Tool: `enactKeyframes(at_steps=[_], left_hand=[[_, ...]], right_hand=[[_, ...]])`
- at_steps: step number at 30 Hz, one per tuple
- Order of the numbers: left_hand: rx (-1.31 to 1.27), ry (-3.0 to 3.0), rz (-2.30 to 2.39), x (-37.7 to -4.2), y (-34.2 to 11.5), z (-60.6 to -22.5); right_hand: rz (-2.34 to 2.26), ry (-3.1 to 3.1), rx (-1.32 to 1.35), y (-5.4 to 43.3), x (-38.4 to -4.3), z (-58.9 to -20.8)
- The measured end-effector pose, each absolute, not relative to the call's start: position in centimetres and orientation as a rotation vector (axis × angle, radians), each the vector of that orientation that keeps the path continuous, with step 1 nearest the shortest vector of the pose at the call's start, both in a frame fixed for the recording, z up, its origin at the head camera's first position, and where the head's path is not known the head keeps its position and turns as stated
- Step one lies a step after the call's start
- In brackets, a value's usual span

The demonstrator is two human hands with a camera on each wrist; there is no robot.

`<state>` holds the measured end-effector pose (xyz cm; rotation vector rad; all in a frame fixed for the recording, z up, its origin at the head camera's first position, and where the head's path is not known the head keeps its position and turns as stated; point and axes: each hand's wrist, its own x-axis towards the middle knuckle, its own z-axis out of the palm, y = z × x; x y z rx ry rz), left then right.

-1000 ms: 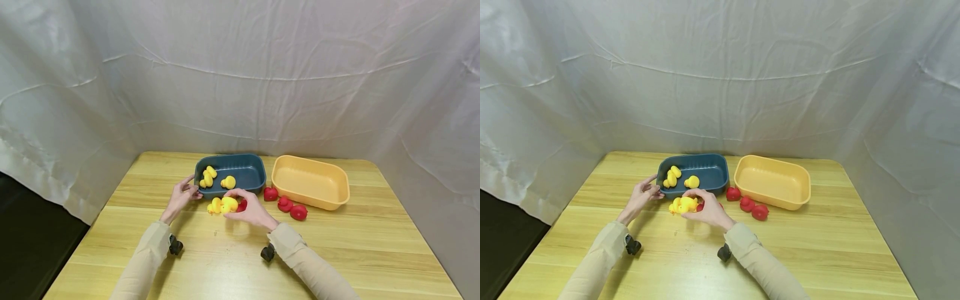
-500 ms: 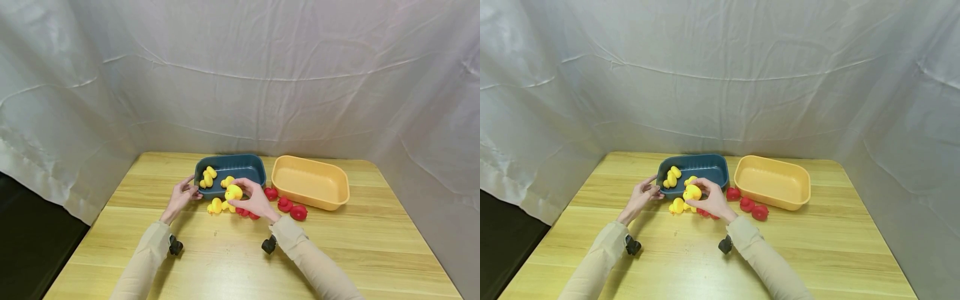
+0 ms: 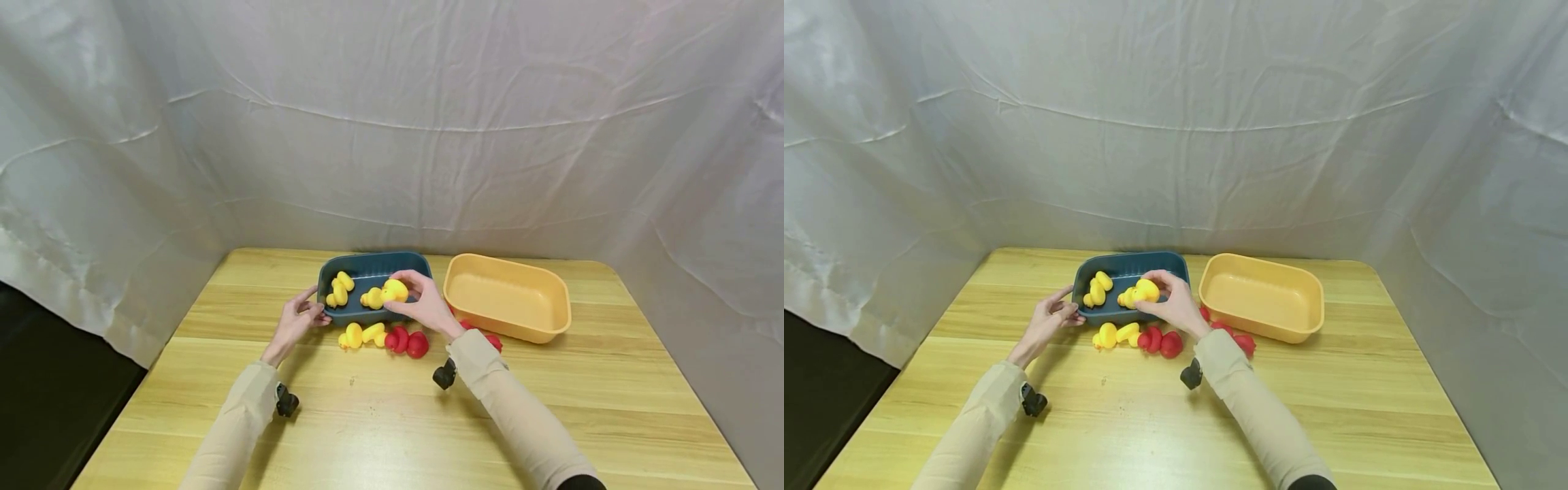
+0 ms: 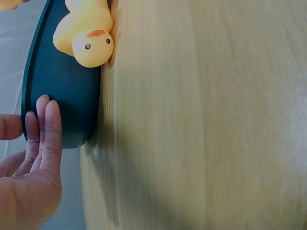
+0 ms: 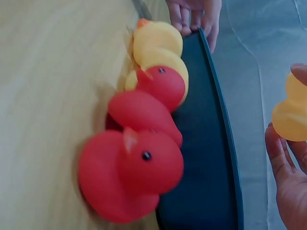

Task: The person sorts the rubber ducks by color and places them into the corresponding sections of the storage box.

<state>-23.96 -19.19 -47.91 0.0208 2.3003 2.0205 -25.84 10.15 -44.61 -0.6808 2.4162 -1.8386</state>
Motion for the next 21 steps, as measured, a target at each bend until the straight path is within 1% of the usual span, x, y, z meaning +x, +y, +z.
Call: enactKeyframes(at_steps=[9, 21], left_hand=[[0.011, 2.314, 2.013, -24.0, -19.2, -48.1], [0.022, 2.317, 2.007, -24.0, -19.2, -48.1]], right_hand=[[-1.798, 2.484, -0.639, 10.9, -27.4, -44.8], [-1.632, 2.636, -0.564, 10.8, -27.9, -45.7]])
